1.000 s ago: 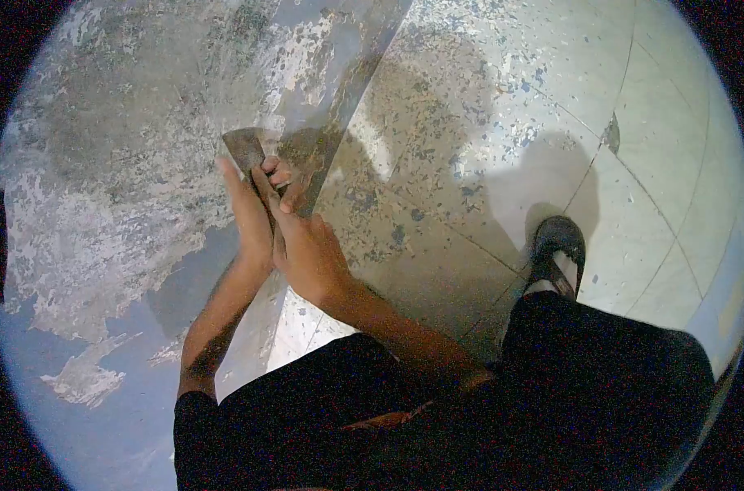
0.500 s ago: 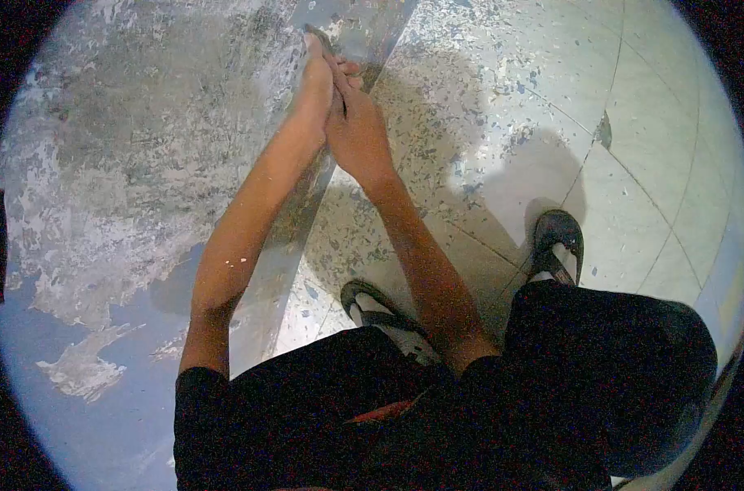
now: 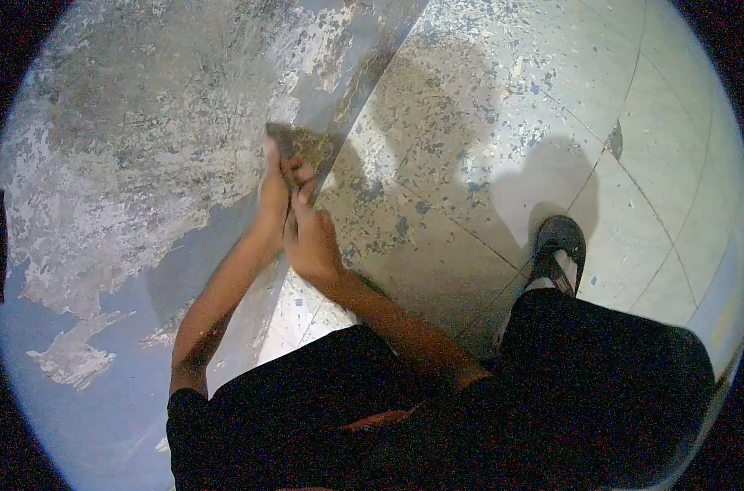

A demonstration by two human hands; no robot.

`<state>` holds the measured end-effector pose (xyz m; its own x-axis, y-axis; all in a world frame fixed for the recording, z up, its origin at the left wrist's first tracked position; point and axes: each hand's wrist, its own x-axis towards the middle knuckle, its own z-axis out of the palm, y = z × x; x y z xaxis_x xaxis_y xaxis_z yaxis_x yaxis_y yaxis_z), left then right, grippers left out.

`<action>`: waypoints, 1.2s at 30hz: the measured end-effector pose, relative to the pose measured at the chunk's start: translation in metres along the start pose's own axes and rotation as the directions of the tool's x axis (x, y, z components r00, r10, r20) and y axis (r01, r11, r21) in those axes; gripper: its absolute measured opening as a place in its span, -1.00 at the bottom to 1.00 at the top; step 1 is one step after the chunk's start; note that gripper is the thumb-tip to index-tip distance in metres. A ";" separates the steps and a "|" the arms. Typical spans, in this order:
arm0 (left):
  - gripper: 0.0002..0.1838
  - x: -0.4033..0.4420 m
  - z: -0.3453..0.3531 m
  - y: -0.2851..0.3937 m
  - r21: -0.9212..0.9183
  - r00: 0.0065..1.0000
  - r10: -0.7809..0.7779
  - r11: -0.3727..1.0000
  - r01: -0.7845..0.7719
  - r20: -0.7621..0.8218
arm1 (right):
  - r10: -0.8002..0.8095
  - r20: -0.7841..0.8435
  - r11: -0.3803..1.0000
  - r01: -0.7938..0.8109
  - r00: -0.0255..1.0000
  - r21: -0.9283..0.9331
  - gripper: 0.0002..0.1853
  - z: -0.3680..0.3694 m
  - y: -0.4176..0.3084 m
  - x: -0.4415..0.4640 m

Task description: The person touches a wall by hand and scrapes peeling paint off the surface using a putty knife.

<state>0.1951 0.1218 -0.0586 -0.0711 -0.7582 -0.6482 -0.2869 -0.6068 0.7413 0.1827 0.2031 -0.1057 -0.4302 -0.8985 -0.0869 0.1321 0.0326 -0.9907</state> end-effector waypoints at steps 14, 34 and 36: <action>-0.05 0.042 0.087 0.028 -0.067 0.940 0.295 0.955 -0.288 0.174 | -0.151 -0.065 0.981 0.142 0.986 -0.130 -0.61 -0.088 -0.003 0.087; -0.17 0.028 0.036 0.022 -0.019 0.990 0.117 0.993 -0.116 0.074 | 0.021 -0.012 0.997 -0.021 1.000 0.070 -0.63 -0.033 -0.016 0.046; -0.14 0.048 0.042 0.027 0.078 0.971 0.204 0.974 -0.214 0.121 | 0.025 0.004 0.998 -0.025 1.000 0.058 -0.61 -0.040 -0.007 0.068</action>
<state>0.1438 0.0788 -0.0771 -0.2432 -0.8314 -0.4997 -0.3387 -0.4099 0.8469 0.1167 0.1590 -0.1090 -0.4234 -0.8990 -0.1115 0.1949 0.0298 -0.9804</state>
